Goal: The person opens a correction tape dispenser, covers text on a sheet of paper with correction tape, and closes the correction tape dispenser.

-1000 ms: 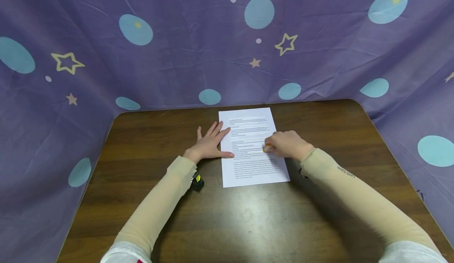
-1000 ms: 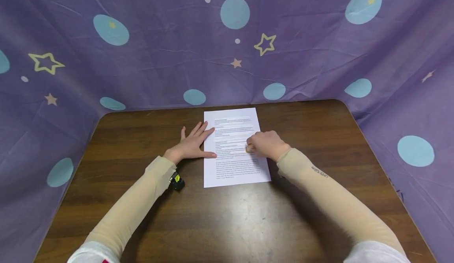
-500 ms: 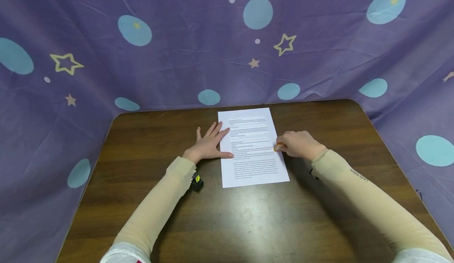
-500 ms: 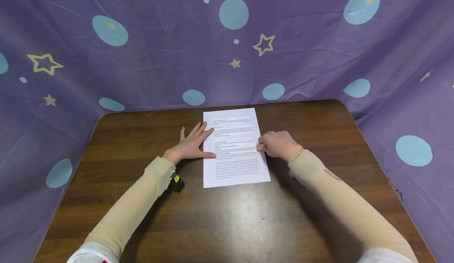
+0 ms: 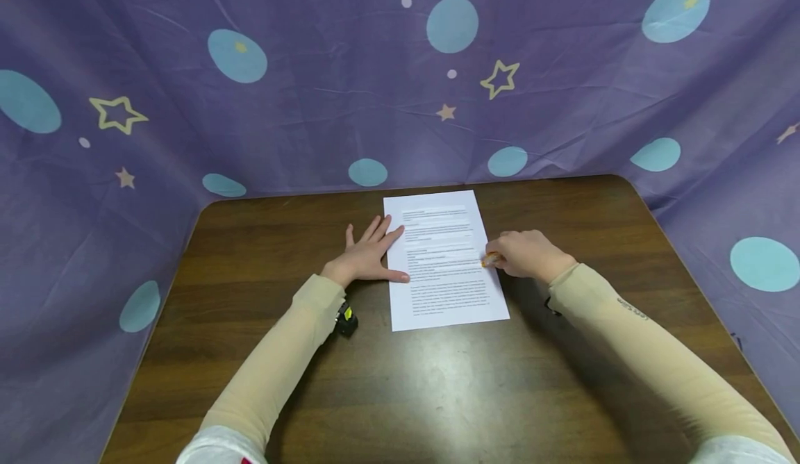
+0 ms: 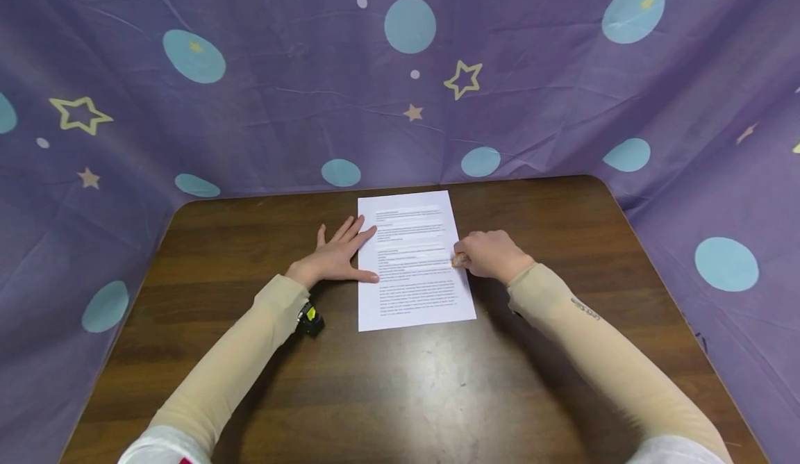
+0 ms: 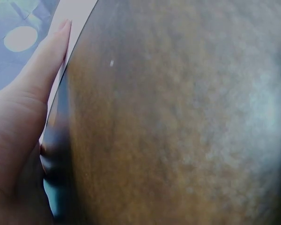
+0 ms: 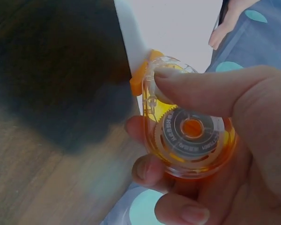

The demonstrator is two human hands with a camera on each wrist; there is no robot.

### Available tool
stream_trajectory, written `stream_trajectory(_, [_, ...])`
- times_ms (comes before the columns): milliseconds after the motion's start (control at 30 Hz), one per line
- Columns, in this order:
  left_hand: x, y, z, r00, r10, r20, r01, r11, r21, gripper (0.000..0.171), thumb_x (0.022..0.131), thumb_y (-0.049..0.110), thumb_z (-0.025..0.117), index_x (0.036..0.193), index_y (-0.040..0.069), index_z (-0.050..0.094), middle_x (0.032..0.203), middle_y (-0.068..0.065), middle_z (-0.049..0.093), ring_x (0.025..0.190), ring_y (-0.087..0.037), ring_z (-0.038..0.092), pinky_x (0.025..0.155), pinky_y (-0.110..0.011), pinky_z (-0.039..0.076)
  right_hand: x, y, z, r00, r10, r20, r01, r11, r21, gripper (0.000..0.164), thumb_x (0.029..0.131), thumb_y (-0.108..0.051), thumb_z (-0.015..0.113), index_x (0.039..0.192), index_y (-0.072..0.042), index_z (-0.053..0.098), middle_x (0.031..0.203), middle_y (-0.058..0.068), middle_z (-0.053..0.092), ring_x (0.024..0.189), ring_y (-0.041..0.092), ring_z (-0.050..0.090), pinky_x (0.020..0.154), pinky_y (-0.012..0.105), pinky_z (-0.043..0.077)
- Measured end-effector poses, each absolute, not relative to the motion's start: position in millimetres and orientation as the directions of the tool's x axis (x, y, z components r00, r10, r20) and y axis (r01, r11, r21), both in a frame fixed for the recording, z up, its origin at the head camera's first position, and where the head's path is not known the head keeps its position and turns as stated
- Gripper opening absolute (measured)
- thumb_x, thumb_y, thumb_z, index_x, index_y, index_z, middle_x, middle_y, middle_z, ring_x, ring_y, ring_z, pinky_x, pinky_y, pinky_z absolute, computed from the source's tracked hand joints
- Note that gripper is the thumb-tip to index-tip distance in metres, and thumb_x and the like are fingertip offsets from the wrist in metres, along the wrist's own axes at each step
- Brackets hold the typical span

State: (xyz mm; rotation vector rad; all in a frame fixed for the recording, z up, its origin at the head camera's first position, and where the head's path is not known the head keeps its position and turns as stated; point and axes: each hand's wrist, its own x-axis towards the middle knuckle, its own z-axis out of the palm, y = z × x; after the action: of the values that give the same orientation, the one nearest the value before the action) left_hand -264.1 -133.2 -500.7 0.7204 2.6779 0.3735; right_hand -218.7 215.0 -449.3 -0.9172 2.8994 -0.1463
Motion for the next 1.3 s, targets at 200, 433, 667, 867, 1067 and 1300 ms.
stream_trajectory(200, [-266.7,-135.0,-504.4,-0.813,0.523,-0.257,0.425,0.834,0.353,0.114,0.083,0.079,0.066,0.170,0.027,0.013,0.176,-0.007,-0.007,0.161,-0.027,-0.012,0.115,-0.073,-0.015,-219.6,206.7,-448.3,-0.790,-0.612,-0.042,-0.604,0.788,-0.119,0.026,0.092,-0.024,0.081,0.078,-0.019,0.060,0.070,-0.002,0.053,0.062,0.014,0.048,0.051,0.037,0.043])
stream_trajectory(433, [-268.9,-137.1,-508.4,-0.810,0.528,-0.255,0.419,0.826,0.377,0.114,0.083,0.084,0.061,0.170,0.028,0.012,0.176,-0.005,-0.009,0.160,-0.024,-0.015,0.114,-0.071,-0.020,-221.0,184.5,-444.0,-0.768,-0.638,-0.057,-0.630,0.768,-0.119,0.025,0.093,-0.028,0.081,0.081,-0.018,0.062,0.068,-0.001,0.051,0.061,0.015,0.048,0.052,0.038,0.045])
stream_trajectory(667, [-266.2,-135.7,-503.8,-0.811,0.528,-0.253,0.425,0.828,0.365,0.101,0.092,0.075,0.059,0.169,0.026,0.015,0.176,-0.007,-0.005,0.161,-0.027,-0.010,0.116,-0.073,-0.015,-225.0,158.2,-447.0,-0.728,-0.685,-0.042,-0.679,0.727,-0.099,0.024,0.090,-0.021,0.083,0.080,-0.017,0.061,0.069,0.001,0.054,0.061,0.016,0.052,0.055,0.042,0.050])
stream_trajectory(867, [-267.2,-135.0,-503.3,-0.813,0.525,-0.253,0.430,0.833,0.348,0.100,0.093,0.073,0.058,0.169,0.026,0.014,0.176,-0.008,-0.006,0.161,-0.027,-0.011,0.116,-0.073,-0.014,-226.7,133.6,-448.1,-0.698,-0.714,-0.057,-0.708,0.700,-0.094,0.014,0.092,-0.022,0.082,0.091,-0.016,0.068,0.075,0.001,0.062,0.064,0.015,0.057,0.059,0.042,0.054])
stream_trajectory(1067, [-265.1,-133.9,-500.4,-0.815,0.521,-0.255,0.428,0.837,0.342,0.098,0.094,0.072,0.059,0.169,0.026,0.015,0.176,-0.008,-0.005,0.161,-0.028,-0.010,0.116,-0.074,-0.013,-225.8,112.5,-451.4,-0.675,-0.731,-0.101,-0.725,0.682,-0.098,0.013,0.094,-0.024,0.080,0.100,-0.016,0.071,0.083,0.003,0.067,0.067,0.016,0.062,0.060,0.042,0.056])
stream_trajectory(1300, [-266.1,-134.6,-503.5,-0.813,0.525,-0.251,0.436,0.835,0.335,0.094,0.097,0.072,0.055,0.169,0.027,0.015,0.176,-0.007,-0.005,0.161,-0.027,-0.010,0.116,-0.074,-0.013,-233.3,108.8,-446.7,-0.707,-0.702,-0.091,-0.692,0.712,-0.119,0.009,0.095,-0.020,0.077,0.102,-0.016,0.072,0.086,0.004,0.068,0.071,0.017,0.063,0.063,0.043,0.057])
